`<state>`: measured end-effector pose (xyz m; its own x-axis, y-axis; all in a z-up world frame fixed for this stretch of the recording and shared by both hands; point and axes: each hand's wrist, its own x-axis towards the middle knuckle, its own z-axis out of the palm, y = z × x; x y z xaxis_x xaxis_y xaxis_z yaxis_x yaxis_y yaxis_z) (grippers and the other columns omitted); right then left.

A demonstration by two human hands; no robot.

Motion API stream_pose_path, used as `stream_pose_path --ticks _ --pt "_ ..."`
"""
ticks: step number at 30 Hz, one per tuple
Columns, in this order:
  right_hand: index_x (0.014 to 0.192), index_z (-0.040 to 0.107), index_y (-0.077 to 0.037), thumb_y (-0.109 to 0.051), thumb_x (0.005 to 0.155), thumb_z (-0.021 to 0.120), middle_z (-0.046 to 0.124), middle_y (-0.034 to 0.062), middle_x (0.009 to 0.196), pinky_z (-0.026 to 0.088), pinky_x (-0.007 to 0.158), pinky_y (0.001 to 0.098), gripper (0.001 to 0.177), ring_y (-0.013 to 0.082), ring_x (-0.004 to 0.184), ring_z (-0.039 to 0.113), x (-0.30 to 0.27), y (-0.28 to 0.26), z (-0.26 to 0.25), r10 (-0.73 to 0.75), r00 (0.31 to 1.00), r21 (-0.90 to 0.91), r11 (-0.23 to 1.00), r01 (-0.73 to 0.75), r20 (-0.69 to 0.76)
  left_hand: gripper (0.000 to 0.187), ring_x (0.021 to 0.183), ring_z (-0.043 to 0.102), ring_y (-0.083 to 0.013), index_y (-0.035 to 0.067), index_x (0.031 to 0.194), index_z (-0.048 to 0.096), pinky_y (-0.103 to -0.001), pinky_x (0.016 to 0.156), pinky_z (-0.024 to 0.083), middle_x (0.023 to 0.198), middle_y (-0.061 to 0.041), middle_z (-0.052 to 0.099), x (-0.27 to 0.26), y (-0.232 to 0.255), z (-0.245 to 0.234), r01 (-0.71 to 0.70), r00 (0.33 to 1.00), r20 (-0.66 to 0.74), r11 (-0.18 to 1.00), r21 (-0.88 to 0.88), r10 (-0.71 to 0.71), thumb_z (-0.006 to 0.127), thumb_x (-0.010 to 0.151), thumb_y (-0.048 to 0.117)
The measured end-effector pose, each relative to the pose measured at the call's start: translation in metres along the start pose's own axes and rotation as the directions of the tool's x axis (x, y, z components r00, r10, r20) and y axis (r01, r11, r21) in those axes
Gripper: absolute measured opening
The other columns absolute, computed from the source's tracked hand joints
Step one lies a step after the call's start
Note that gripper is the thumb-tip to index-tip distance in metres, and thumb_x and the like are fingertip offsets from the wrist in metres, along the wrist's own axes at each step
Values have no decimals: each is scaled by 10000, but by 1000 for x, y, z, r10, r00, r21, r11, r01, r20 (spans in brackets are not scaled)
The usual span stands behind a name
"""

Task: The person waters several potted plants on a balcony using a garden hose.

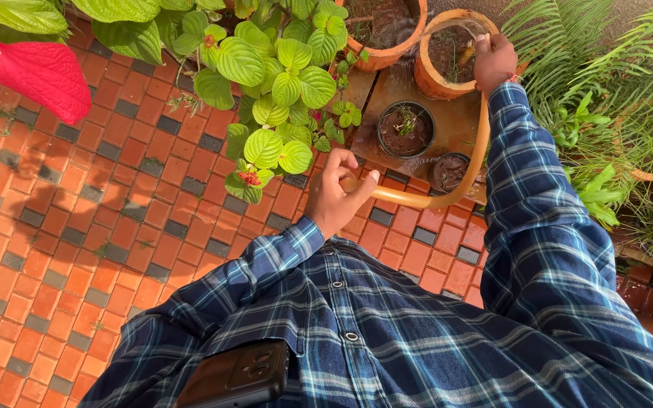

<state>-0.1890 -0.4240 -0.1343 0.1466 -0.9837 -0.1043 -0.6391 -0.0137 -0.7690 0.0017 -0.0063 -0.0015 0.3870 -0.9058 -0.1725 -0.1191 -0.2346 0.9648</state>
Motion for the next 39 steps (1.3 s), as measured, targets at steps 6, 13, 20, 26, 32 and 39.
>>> stream_pose_path --ticks 6,13,20,26,32,39 --pt "1218 644 -2 -388 1090 603 669 75 783 495 409 354 409 159 510 618 -9 -2 15 35 999 94 995 -33 -23 358 662 661 -120 88 1143 433 -306 596 509 745 -68 698 9 -6 12 -145 988 -77 978 -151 134 683 887 98" --pt "1115 762 -36 -405 1118 667 750 147 846 551 645 423 381 281 712 722 61 104 37 -238 951 -283 943 177 -199 327 664 642 -134 83 1144 464 -319 599 500 742 -69 661 14 -12 23 -123 992 -4 976 -178 124 671 892 69" --pt "1107 683 -14 -393 1047 574 729 165 883 553 659 509 399 343 745 717 18 59 -6 33 969 -108 992 -61 -244 278 713 677 -144 77 1147 499 -317 652 542 784 -67 667 15 -3 30 -196 977 57 971 -135 205 663 923 72" --pt "1089 692 2 -390 1090 586 739 160 851 548 515 396 406 244 630 710 29 69 -17 -110 953 -68 993 94 -284 252 716 691 -152 77 1143 499 -318 651 546 788 -68 686 16 -1 34 -181 975 107 977 -114 193 656 945 84" --pt "1113 531 -45 -300 1091 585 669 68 782 543 417 347 262 172 508 656 45 52 -38 10 994 41 999 -6 -104 234 788 727 -157 72 1135 500 -315 685 564 852 -71 719 16 -1 37 -211 971 86 967 -145 225 655 963 102" --pt "1125 518 -69 -206 1030 734 678 38 767 511 419 350 273 163 565 687 38 31 -45 -185 966 86 975 203 -180 216 775 720 -145 77 1093 527 -311 661 558 863 -60 731 15 0 36 -179 981 53 974 -141 188 681 969 165"
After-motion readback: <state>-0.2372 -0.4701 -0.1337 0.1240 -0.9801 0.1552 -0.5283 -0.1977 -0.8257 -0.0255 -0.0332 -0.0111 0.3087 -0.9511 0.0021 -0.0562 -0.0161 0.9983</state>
